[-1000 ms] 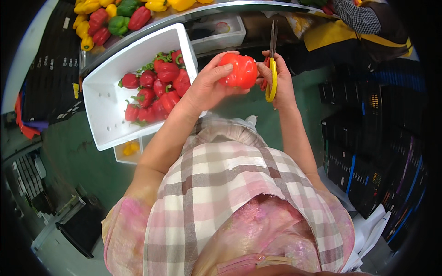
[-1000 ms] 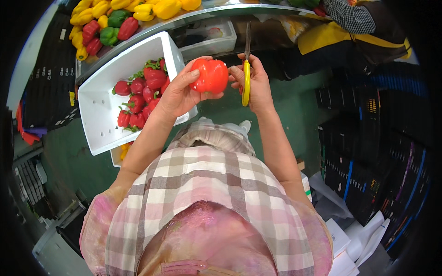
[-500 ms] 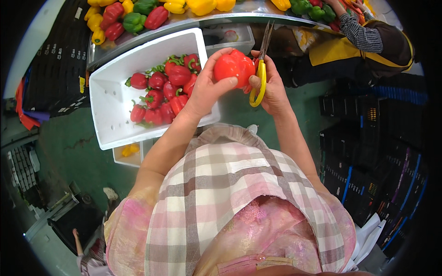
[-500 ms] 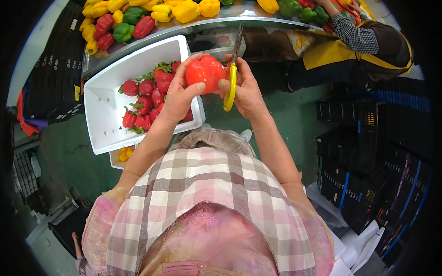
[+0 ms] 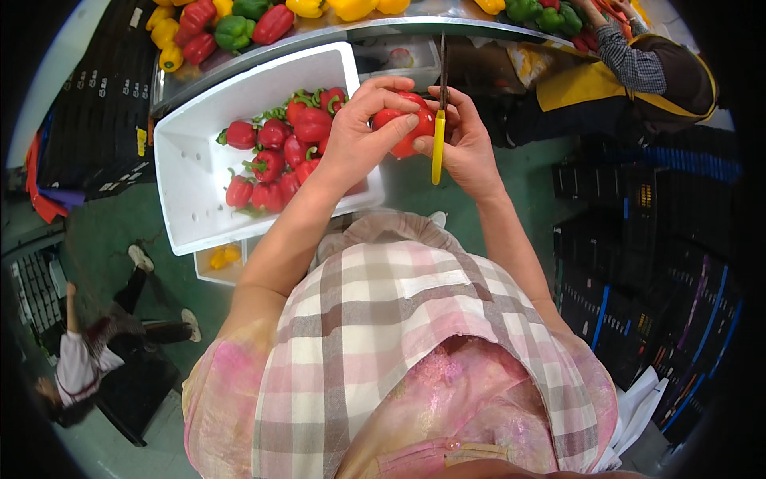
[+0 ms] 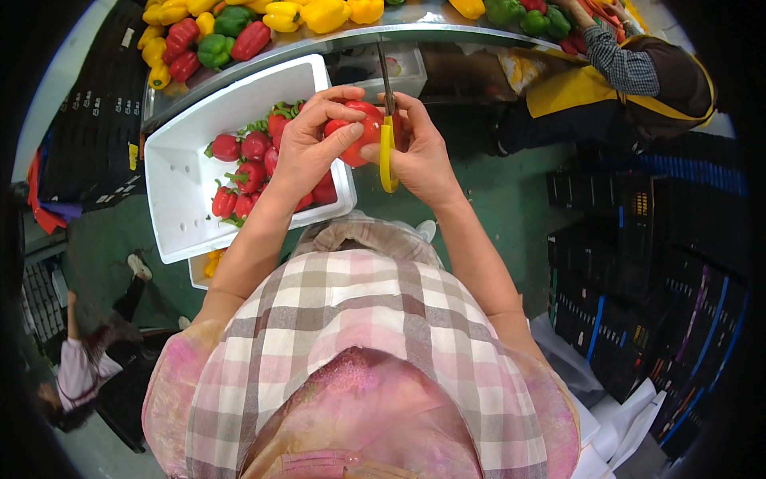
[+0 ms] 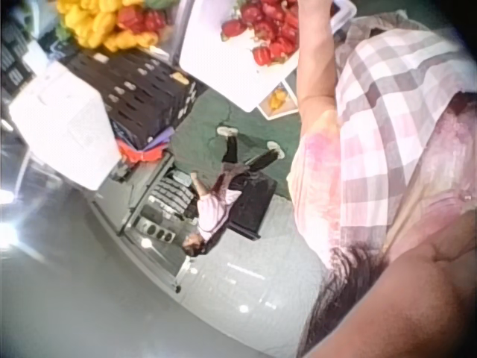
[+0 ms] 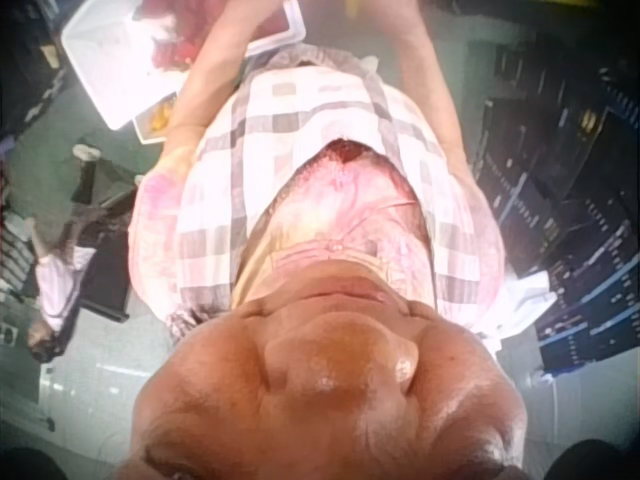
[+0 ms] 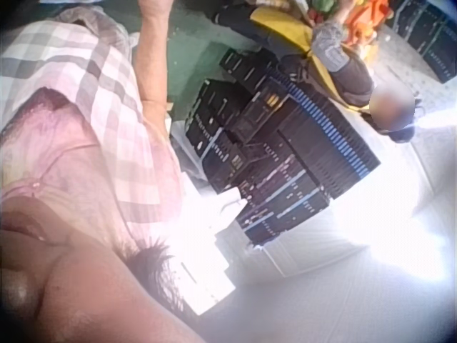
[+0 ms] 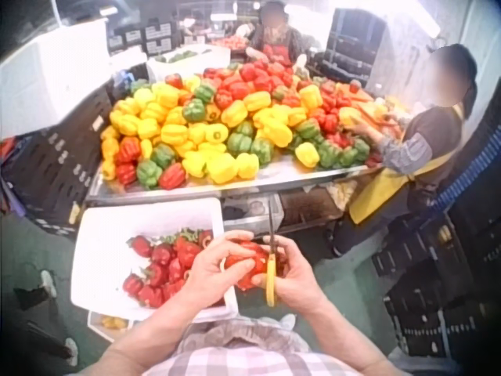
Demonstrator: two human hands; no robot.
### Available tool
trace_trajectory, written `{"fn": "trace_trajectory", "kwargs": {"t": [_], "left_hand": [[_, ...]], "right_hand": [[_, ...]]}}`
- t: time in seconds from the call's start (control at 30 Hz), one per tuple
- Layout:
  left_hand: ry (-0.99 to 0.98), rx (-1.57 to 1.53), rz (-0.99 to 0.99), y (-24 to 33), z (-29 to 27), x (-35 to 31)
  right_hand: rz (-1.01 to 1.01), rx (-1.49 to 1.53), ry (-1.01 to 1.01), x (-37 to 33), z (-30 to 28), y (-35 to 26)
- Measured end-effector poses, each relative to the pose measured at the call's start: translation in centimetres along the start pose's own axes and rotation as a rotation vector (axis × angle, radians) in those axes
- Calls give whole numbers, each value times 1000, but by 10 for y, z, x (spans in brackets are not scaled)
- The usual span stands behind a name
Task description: The person trims the stems of red peppers using scissors and moves the peppers from a white bin onto a table.
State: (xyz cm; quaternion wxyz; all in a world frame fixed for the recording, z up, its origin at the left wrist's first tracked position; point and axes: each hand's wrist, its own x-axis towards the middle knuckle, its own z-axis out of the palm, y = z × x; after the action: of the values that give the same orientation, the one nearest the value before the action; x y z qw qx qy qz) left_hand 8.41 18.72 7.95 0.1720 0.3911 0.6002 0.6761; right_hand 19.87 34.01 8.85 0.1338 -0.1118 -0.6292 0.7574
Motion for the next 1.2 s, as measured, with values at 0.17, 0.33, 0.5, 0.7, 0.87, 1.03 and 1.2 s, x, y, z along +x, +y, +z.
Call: {"fn": "trace_trajectory", "kwargs": {"t": [0.17, 0.33, 0.5, 0.7, 0.87, 1.03, 1.2], "left_hand": [[111, -80, -80, -4, 8, 1], [300, -392, -313, -4, 1, 6], [30, -64, -114, 12, 11, -4], [19, 62, -84, 7, 17, -12], [-52, 322, -138, 12, 18, -12], [77, -28, -264, 4, 6, -5], [296, -226, -198, 16, -16, -5]], "right_hand": [[-18, -37, 31, -7, 1, 6], [-30, -76, 69, -13, 1, 4], [-42, -175, 51, -15, -2, 3], [-126, -495, 114, -18, 8, -10], [-156, -661, 100, -20, 11, -4], [-110, -522, 81, -21, 8, 8], [300, 514, 84, -13, -10, 7]]}}
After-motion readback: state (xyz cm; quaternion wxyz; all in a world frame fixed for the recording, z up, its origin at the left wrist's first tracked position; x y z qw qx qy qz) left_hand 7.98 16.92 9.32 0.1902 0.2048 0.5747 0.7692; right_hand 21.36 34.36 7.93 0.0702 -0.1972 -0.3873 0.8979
